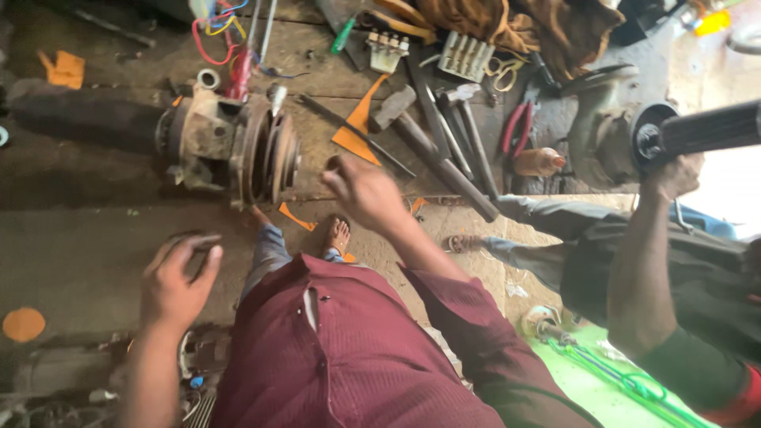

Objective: The person works on a water pump assembly on a cluttered workshop bench. They hold the pump housing steady, tap and drive components with a hammer, turn a bolt with a spanner, and use a file on a part, repositioning the pump between actions.

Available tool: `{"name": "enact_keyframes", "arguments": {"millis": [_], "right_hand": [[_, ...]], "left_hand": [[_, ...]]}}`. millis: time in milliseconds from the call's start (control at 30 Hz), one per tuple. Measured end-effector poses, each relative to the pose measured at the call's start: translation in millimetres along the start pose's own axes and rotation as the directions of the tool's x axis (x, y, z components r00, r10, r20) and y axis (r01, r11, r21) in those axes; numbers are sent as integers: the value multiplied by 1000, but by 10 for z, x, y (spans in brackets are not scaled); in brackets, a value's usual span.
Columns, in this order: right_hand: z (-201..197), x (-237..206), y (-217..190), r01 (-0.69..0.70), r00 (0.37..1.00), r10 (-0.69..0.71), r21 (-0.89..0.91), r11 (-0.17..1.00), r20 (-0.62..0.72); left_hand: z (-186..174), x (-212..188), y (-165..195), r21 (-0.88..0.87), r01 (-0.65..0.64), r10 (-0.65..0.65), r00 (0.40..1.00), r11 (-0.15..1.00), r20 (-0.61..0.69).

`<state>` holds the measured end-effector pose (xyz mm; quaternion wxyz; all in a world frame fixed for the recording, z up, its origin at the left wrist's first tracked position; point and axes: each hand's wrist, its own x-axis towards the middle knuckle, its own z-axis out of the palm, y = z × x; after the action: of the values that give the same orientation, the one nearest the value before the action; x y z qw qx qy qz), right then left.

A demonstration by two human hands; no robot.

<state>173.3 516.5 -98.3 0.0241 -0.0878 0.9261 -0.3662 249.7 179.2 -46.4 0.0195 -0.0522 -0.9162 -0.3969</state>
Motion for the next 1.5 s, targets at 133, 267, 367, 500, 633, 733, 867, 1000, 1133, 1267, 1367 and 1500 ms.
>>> {"name": "enact_keyframes", "arguments": {"millis": [133,267,367,500,633,733,867,1000,1133,1267,1367,1500], "right_hand": [[-690,-205,544,-61,892,-138,-415,908,-431],[-1177,-313,916,-239,913,46,-439,866,-406],[-1309,-329,1035,-271,940,143,-418,867,-311],[-1314,-303,1088,-300,945,197,-454,839,-261],[-1331,-259,1116,-278,960,201,-550,787,-197],[-1331,-191,1114,-248,969,204,-555,794,-140],[-1269,-64,1076,-53,998,26,-526,849,-60],[-1240,0,1110,-227,973,196,-661,715,-123],[-1368,-28,1108,-276,954,289,-610,743,-80],[-1462,-29,1049,-316,945,324,-414,853,-53],[-1391,8,995,-337,936,335,-536,774,-105],[-1235,49,962,-354,935,253,-692,629,-249]], "left_hand": [[-54,-158,-45,-59,95,-96,995,994,-23],[-60,-298,-51,-42,130,-130,991,991,-10],[-57,-343,-21,-11,89,-90,995,996,-42],[-66,-388,10,4,3,-2,990,1000,-138],[-107,-536,-3,-62,71,-82,978,996,-191],[-109,-638,-15,-130,118,-144,967,984,-210],[-62,-685,25,-209,130,-171,967,969,-188],[-1,-614,93,-230,106,-142,979,967,-145],[46,-537,146,-235,22,-60,986,972,-157],[92,-454,164,-276,47,-74,993,960,-91],[86,-343,135,-258,21,-43,996,966,-79],[4,-146,66,-244,-57,36,995,968,-93]]}}
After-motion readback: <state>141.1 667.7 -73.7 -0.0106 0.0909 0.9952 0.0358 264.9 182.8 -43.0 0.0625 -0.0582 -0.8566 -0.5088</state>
